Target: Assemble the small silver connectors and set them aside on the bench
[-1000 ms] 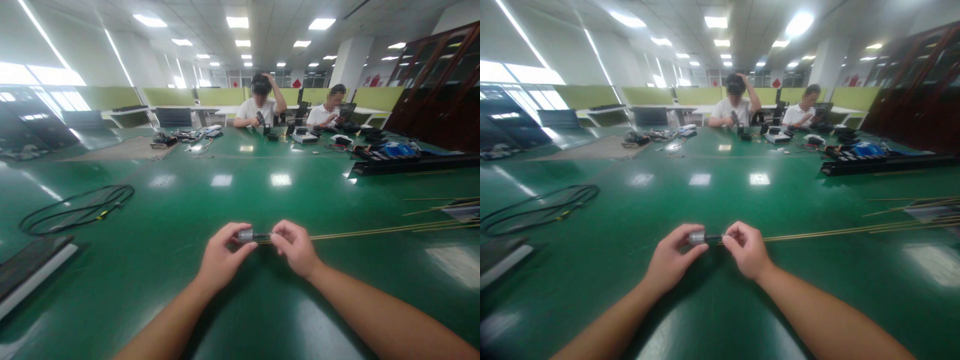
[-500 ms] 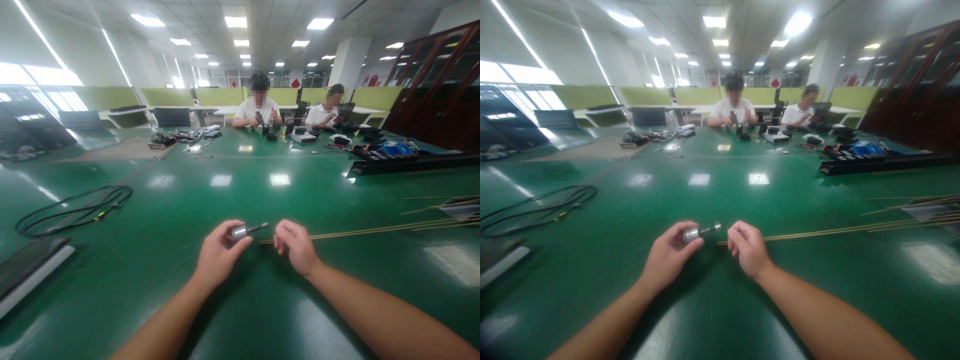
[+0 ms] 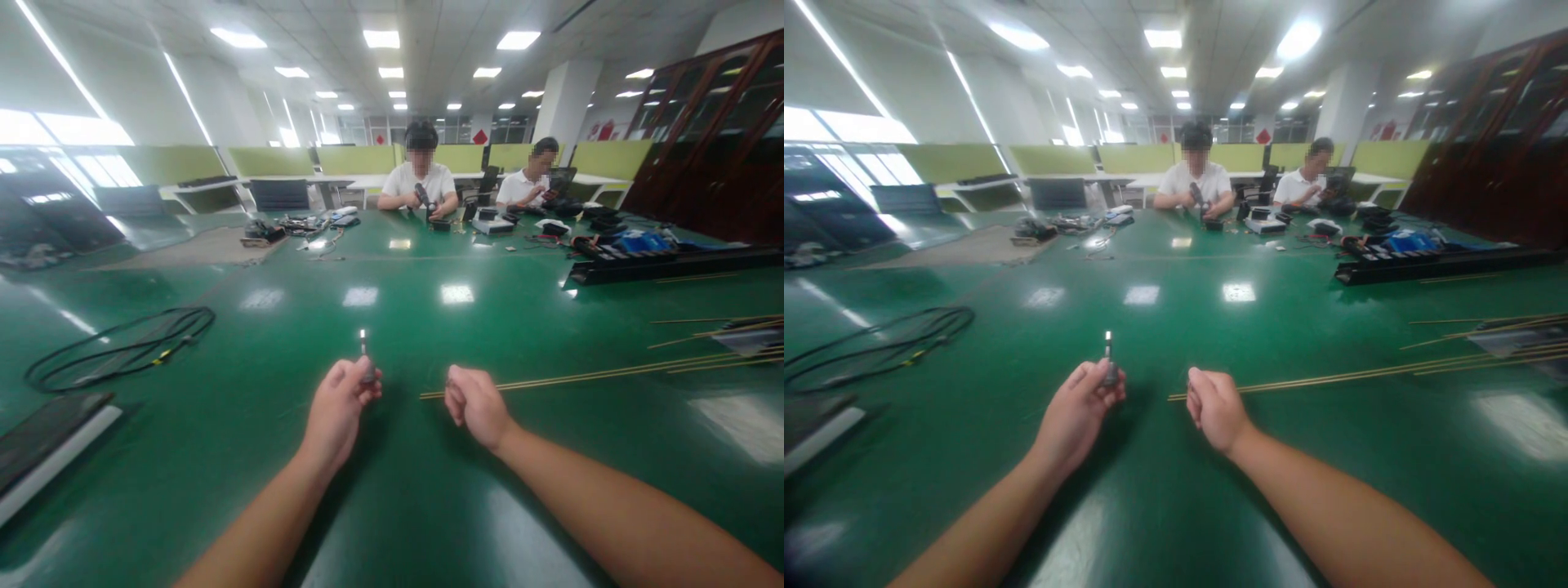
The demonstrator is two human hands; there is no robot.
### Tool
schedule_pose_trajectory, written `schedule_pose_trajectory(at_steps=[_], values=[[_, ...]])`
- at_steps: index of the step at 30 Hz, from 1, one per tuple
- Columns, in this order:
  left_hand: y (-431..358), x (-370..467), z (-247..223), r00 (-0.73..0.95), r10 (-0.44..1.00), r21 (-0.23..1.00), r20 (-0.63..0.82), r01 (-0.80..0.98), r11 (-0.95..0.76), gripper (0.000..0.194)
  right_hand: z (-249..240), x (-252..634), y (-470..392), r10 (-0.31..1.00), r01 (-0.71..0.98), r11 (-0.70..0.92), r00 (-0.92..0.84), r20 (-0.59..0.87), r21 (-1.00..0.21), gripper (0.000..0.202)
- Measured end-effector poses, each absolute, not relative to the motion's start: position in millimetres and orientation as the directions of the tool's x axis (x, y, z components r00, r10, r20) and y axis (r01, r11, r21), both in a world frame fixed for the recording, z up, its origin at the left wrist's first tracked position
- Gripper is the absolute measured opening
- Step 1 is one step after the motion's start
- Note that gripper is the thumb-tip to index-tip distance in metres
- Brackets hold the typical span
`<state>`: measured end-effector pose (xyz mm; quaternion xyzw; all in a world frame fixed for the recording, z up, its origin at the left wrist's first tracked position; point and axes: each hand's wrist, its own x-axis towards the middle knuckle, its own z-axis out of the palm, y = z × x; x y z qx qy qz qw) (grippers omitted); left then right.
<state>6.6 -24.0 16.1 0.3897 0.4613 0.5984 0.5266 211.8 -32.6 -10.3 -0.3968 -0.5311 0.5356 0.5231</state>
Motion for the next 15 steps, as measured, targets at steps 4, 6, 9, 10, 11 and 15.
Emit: schedule_pose_trajectory(at_steps=[4, 6, 9, 10, 11, 15], values=[[-24, 4, 15, -0.179, 0.984, 0.974, 0.004, -0.222, -0.044, 0.046, -14, 212, -31, 0.967, -0.119, 0.119, -0.213, 0.142, -0.986, 0.052], [-27, 5, 20, -0.174, 0.985, 0.982, 0.021, -0.182, -0.053, 0.060, -16, 212, -30, 0.957, -0.114, 0.113, -0.255, 0.139, -0.987, 0.051], [-37, 9, 35, -0.138, 0.987, 0.992, 0.085, -0.076, -0.096, 0.071, -19, 213, -28, 0.949, -0.107, 0.111, -0.285, 0.137, -0.988, 0.052], [-42, 9, 40, -0.117, 0.986, 0.992, 0.116, -0.033, -0.121, 0.073, -20, 212, -27, 0.947, -0.102, 0.111, -0.290, 0.137, -0.988, 0.052], [-47, 7, 44, -0.091, 0.985, 0.989, 0.145, 0.017, -0.144, 0.075, -20, 212, -27, 0.946, -0.095, 0.115, -0.295, 0.139, -0.989, 0.053], [-75, -34, 45, -0.013, 0.970, 0.913, 0.241, 0.341, -0.223, 0.070, -18, 211, -28, 0.938, -0.076, 0.120, -0.317, 0.138, -0.990, 0.057]])
